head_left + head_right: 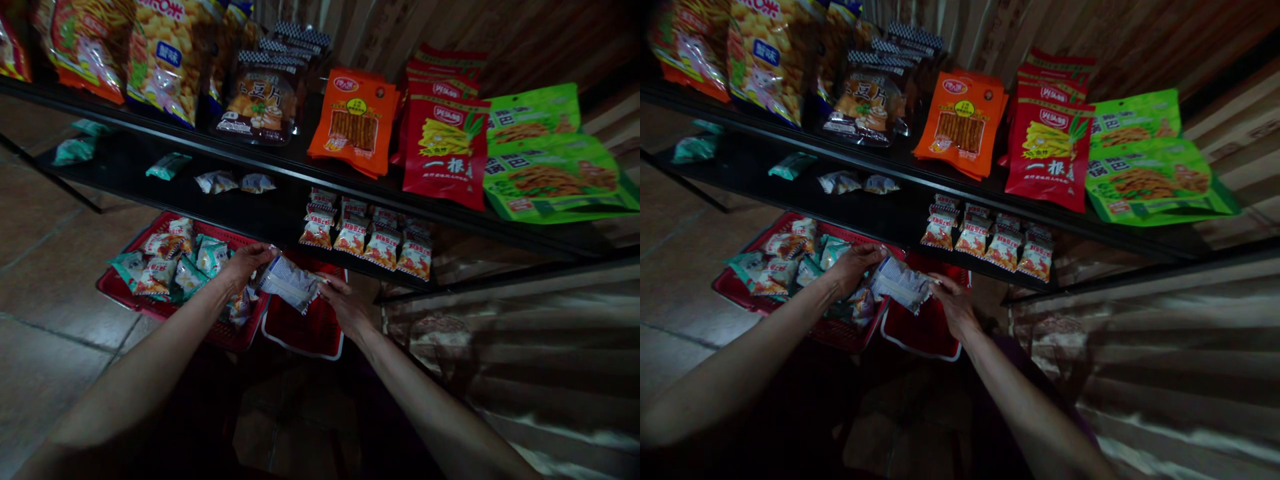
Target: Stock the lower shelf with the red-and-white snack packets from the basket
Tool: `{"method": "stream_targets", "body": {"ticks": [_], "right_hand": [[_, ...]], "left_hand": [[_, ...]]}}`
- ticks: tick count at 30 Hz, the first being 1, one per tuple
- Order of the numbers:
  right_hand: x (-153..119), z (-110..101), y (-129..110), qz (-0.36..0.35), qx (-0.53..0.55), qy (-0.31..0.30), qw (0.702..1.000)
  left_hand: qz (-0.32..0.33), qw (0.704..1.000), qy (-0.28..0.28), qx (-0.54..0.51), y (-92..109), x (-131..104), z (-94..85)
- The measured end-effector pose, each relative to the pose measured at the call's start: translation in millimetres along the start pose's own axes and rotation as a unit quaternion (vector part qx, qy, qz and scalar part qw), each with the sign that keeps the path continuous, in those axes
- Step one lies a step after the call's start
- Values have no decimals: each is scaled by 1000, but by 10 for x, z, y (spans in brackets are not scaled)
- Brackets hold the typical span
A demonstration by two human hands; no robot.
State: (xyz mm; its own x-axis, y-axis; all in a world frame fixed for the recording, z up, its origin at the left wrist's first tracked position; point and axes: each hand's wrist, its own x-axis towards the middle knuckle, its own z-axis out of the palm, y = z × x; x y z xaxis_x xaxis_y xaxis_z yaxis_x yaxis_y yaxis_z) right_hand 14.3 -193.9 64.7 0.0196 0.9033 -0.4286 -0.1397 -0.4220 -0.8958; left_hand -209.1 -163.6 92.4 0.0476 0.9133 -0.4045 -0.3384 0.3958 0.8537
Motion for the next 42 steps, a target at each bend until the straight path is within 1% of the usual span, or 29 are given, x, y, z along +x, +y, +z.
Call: {"method": "stream_targets", "body": {"ticks": [4, 9, 11, 12, 14, 17, 18, 20, 21, 22, 23, 24, 25, 26, 27, 28, 29, 30, 32, 34, 36, 39, 42], "right_hand": [[-32, 9, -19, 15, 8, -24, 1000], [-107, 65, -35, -1, -9, -48, 999], [-151, 103, -24, 4, -3, -61, 998], [-171, 120, -15, 10, 5, -67, 998], [-200, 143, 12, 29, 24, -76, 996], [-196, 136, 54, 52, 58, -70, 994], [-181, 125, 66, 58, 72, -63, 994], [-135, 95, 84, 65, 108, -45, 991], [-107, 79, 90, 69, 127, -37, 989], [-79, 65, 95, 72, 144, -31, 986], [-51, 53, 98, 74, 159, -25, 984], [-26, 44, 101, 75, 170, -21, 982], [-4, 39, 105, 74, 177, -18, 981], [14, 37, 108, 70, 181, -15, 981], [27, 38, 112, 65, 185, -12, 981], [36, 41, 118, 61, 188, -9, 980], [40, 45, 124, 59, 190, -8, 980], [41, 51, 131, 59, 193, -7, 979], [32, 61, 147, 67, 193, -13, 979], [14, 69, 157, 84, 182, -28, 979], [-4, 70, 147, 98, 162, -46, 981], [0, 51, 72, 100, 141, -71, 982], [67, 8, -49, 93, 148, -63, 982]], "left_hand": [[9, 1000, 26, -1, -15, 7, 17], [51, 993, 100, -40, -28, 35, 62], [66, 989, 123, -38, -30, 54, 69], [70, 989, 127, -28, -29, 64, 69], [66, 991, 117, 6, -17, 84, 64], [70, 993, 94, 28, 20, 109, 45], [84, 991, 100, 17, 30, 114, 38], [104, 985, 133, -26, 28, 113, 26], [96, 983, 149, -52, 12, 103, 26], [68, 982, 158, -78, -18, 86, 32], [24, 983, 155, -99, -59, 62, 48], [-28, 983, 139, -115, -110, 30, 73], [-79, 983, 112, -123, -168, -8, 109], [-112, 984, 73, -119, -227, -50, 152], [-125, 985, 33, -114, -284, -92, 201], [-117, 986, -6, -118, -334, -131, 251], [-97, 987, -25, -127, -374, -165, 298], [-74, 987, -30, -138, -403, -192, 339], [-36, 987, -14, -155, -428, -220, 396], [-27, 988, 5, -153, -421, -220, 420], [-26, 990, -1, -136, -399, -210, 418], [2, 994, -13, -108, -368, -201, 385], [25, 998, -9, -63, -378, -202, 344]]}}
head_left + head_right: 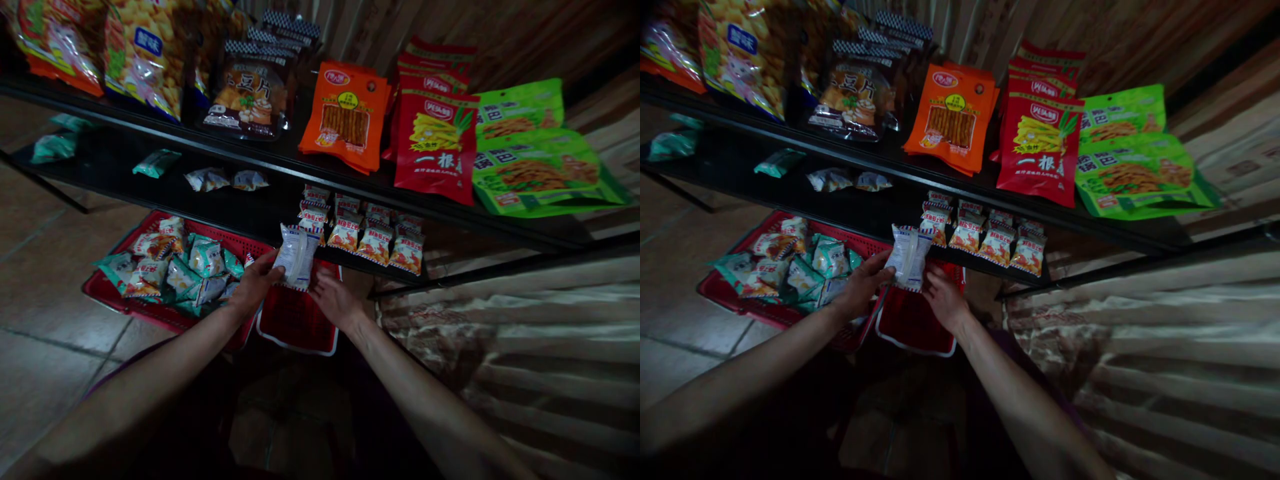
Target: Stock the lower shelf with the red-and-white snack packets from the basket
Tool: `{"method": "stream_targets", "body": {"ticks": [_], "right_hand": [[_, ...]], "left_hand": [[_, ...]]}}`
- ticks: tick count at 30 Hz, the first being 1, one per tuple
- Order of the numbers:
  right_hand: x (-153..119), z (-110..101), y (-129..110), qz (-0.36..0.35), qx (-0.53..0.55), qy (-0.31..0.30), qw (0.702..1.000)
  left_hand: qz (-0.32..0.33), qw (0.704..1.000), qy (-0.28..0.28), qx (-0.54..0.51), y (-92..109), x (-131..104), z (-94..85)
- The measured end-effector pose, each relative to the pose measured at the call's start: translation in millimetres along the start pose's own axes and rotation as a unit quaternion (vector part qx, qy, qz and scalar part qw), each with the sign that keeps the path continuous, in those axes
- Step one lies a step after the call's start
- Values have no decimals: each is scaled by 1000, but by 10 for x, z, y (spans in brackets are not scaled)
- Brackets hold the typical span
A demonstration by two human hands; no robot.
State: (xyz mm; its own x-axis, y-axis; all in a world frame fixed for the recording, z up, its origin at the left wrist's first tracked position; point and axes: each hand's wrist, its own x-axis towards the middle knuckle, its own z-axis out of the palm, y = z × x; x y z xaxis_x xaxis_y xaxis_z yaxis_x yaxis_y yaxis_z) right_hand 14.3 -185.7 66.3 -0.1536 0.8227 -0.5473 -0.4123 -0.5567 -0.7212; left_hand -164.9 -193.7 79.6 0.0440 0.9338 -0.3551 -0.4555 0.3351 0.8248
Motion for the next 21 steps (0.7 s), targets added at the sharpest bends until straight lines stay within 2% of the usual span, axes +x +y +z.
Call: {"method": "stream_targets", "body": {"ticks": [3, 7, 12, 16, 18, 21], "right_hand": [[77, -17, -112, -19, 17, 0, 1000], [156, -24, -131, -45, 12, -6, 999], [205, -52, -110, -41, 41, 45, 997], [256, -111, -128, -46, 92, 80, 991], [284, -146, -129, -41, 108, 89, 989], [320, -201, -115, -28, 112, 83, 990]], "left_hand": [[14, 998, -12, 53, -70, -17, -22], [12, 994, -57, 97, -168, -85, 14], [-2, 988, -58, 140, -149, -195, 81], [16, 980, -60, 189, -189, -218, 81], [27, 976, -56, 209, -241, -211, 78], [21, 981, -67, 180, -293, -207, 91]]}}
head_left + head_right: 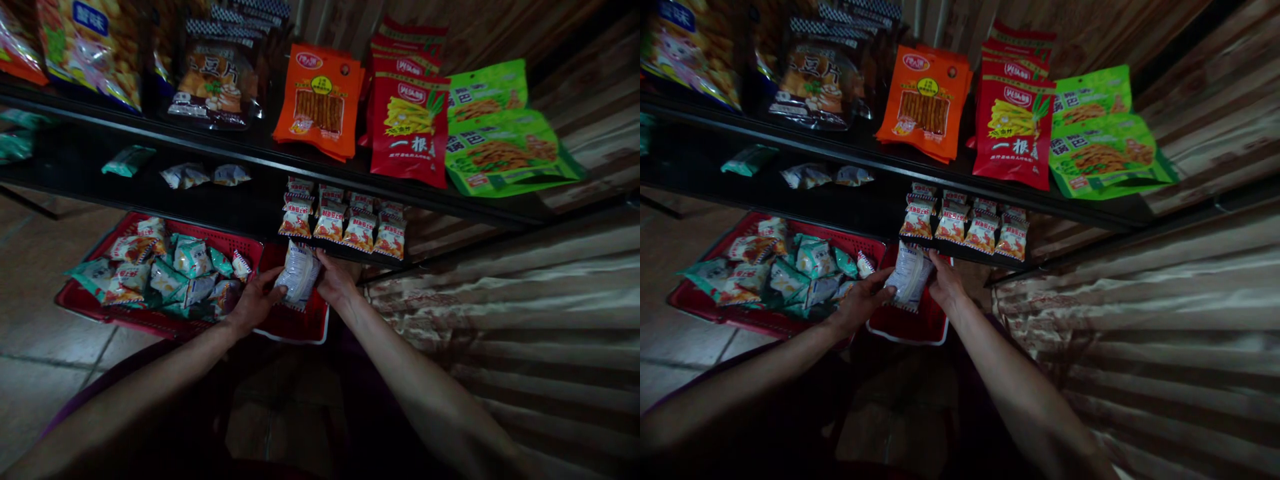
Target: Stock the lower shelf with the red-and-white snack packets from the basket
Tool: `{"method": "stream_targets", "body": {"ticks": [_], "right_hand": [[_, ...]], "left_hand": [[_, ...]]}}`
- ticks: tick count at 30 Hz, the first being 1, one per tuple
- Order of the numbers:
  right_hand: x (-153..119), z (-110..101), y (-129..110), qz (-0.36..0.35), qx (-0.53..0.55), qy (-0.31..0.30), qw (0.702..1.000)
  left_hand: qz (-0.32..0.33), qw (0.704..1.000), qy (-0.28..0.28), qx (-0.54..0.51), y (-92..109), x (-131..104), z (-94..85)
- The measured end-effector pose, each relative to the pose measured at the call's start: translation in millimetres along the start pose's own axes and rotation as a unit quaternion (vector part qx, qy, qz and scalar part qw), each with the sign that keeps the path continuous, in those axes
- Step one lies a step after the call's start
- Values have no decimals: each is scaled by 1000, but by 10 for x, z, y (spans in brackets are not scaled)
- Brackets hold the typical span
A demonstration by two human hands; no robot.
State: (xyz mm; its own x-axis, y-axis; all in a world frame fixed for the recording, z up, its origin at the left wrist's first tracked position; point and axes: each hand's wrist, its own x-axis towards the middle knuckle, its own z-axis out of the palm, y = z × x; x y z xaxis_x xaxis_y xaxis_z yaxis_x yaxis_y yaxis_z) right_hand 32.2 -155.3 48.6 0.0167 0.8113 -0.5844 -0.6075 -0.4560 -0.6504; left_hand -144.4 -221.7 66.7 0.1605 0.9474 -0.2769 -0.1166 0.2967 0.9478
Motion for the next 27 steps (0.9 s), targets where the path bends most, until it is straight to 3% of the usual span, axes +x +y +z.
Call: {"method": "stream_targets", "body": {"ticks": [6, 12, 17, 27], "right_hand": [[-21, -24, -23, 4, -55, -19, 998], [-229, 99, -38, 81, -124, -148, 978], [-312, 123, 15, 88, -174, -154, 969], [-330, 130, 91, 20, -186, -164, 968]], "left_hand": [[-49, 994, 23, -99, 15, -3, 1], [-92, 960, 85, -250, 30, 81, -75], [-125, 934, 141, -303, 110, 125, -115], [-168, 930, 132, -299, 41, 187, -181]]}}
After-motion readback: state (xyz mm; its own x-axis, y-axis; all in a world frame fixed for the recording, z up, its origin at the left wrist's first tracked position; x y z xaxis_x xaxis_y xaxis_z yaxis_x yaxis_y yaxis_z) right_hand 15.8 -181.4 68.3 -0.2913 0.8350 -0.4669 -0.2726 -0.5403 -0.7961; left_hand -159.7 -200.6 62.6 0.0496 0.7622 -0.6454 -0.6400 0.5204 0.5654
